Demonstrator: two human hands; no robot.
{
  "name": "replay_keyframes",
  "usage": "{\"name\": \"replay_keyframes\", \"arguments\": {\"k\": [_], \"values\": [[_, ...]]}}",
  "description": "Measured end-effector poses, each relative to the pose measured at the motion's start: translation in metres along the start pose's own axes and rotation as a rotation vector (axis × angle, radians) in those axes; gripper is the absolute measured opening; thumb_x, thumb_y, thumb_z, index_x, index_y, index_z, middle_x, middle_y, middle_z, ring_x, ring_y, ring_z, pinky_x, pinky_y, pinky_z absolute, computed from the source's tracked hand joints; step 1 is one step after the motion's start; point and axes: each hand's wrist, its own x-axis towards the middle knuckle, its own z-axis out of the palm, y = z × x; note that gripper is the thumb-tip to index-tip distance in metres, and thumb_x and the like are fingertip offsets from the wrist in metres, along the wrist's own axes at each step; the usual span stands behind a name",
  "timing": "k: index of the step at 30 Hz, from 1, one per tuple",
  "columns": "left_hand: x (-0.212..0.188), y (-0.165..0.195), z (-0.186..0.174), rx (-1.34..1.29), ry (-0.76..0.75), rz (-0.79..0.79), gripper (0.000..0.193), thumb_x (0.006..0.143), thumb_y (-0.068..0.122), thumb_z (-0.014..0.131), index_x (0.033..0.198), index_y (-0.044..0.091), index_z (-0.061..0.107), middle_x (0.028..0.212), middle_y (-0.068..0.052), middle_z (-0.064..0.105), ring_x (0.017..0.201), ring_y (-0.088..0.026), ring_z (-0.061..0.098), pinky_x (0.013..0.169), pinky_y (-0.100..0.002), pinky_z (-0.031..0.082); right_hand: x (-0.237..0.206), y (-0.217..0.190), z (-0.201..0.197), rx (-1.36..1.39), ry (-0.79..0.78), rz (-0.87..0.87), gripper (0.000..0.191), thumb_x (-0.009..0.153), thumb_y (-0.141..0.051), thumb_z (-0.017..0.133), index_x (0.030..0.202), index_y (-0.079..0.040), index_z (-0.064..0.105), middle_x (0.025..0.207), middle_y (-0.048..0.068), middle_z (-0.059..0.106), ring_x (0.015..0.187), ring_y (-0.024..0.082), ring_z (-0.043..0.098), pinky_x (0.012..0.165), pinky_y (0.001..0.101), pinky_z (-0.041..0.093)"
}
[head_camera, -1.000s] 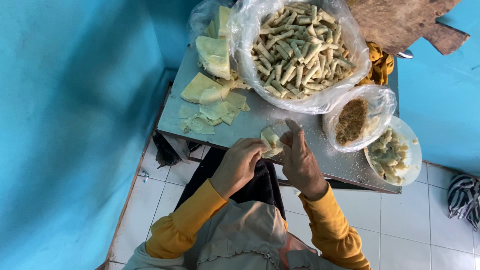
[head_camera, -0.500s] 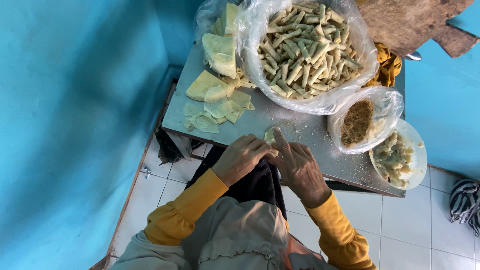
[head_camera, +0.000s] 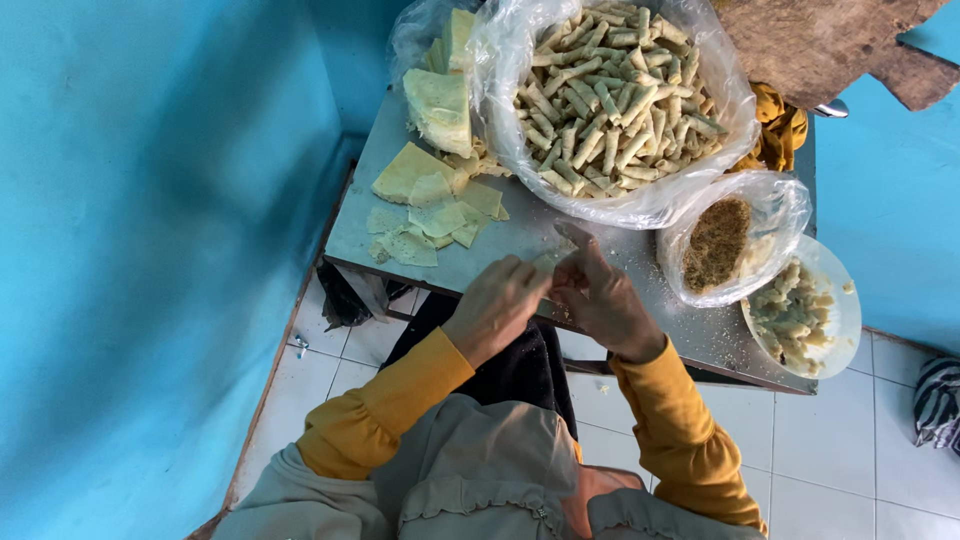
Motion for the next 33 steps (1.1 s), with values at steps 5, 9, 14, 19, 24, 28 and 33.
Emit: {"name": "replay_keyframes", "arguments": {"k": [5, 9, 14, 19, 24, 28, 33], "values": [[-0.008, 0.003, -0.003, 0.008, 0.005, 0.069, 0.026, 0.083, 0.01, 0.073, 0.106, 0.0, 0.068, 0.1, -0.012, 0.063, 0.098, -0.027, 0.06, 0.086, -0.038, 0.052, -0.017, 0.001, 0.013, -0.395, 0.19, -0.396, 0.069, 0.096, 0.007, 0.064, 0.153, -0.001, 0.027, 0.112, 0.018, 0.072, 0.088, 0.03, 0.072, 0.074, 0.0368, 0.061], [0.005, -0.001, 0.001, -0.091, -0.036, -0.036, 0.021, 0.08, 0.005, 0.07, 0.101, 0.003, 0.069, 0.101, -0.012, 0.066, 0.099, -0.029, 0.062, 0.086, -0.042, 0.052, -0.023, -0.003, 0.01, -0.482, 0.157, -0.249, 0.062, 0.093, 0.002, 0.069, 0.148, -0.004, 0.04, 0.105, 0.017, 0.072, 0.091, 0.031, 0.073, 0.073, 0.0407, 0.061], [0.038, -0.017, 0.002, -0.308, -0.339, -0.29, 0.003, 0.081, 0.008, 0.071, 0.083, 0.006, 0.072, 0.09, -0.018, 0.072, 0.093, -0.037, 0.067, 0.083, -0.049, 0.052, 0.002, 0.002, -0.014, -0.068, -0.046, 0.045, 0.066, 0.088, -0.002, 0.076, 0.146, -0.003, 0.043, 0.09, 0.014, 0.072, 0.079, 0.027, 0.071, 0.067, 0.0406, 0.06], [0.024, -0.011, -0.002, -0.352, -0.195, -0.221, 0.009, 0.088, 0.013, 0.072, 0.09, 0.005, 0.069, 0.085, -0.017, 0.071, 0.086, -0.037, 0.069, 0.076, -0.05, 0.053, -0.007, -0.004, -0.005, -0.211, 0.069, -0.125, 0.057, 0.094, 0.0, 0.07, 0.145, -0.002, 0.044, 0.089, 0.013, 0.073, 0.076, 0.024, 0.074, 0.067, 0.0377, 0.061], [-0.007, 0.012, -0.001, -0.05, 0.05, 0.09, 0.015, 0.086, 0.006, 0.067, 0.099, -0.001, 0.066, 0.096, -0.016, 0.065, 0.091, -0.03, 0.063, 0.078, -0.04, 0.056, -0.04, -0.016, 0.014, -0.505, 0.206, -0.309, 0.05, 0.096, -0.001, 0.068, 0.139, 0.004, 0.044, 0.095, 0.017, 0.073, 0.085, 0.029, 0.073, 0.07, 0.0386, 0.061], [-0.004, 0.007, 0.001, 0.012, 0.054, 0.088, 0.014, 0.08, 0.007, 0.067, 0.093, 0.001, 0.066, 0.095, -0.014, 0.064, 0.096, -0.029, 0.06, 0.083, -0.04, 0.055, -0.034, -0.013, 0.009, -0.489, 0.198, -0.321, 0.054, 0.091, 0.003, 0.066, 0.14, 0.007, 0.044, 0.094, 0.018, 0.072, 0.083, 0.03, 0.072, 0.07, 0.0377, 0.062], [0.012, 0.005, 0.011, -0.054, -0.075, -0.097, 0.013, 0.086, 0.004, 0.068, 0.099, 0.004, 0.07, 0.098, -0.014, 0.066, 0.093, -0.026, 0.061, 0.081, -0.036, 0.053, -0.013, -0.007, 0.003, 0.009, 0.088, -0.043, 0.055, 0.091, 0.009, 0.059, 0.143, 0.007, 0.042, 0.09, 0.018, 0.072, 0.077, 0.026, 0.075, 0.066, 0.0363, 0.062]]}}
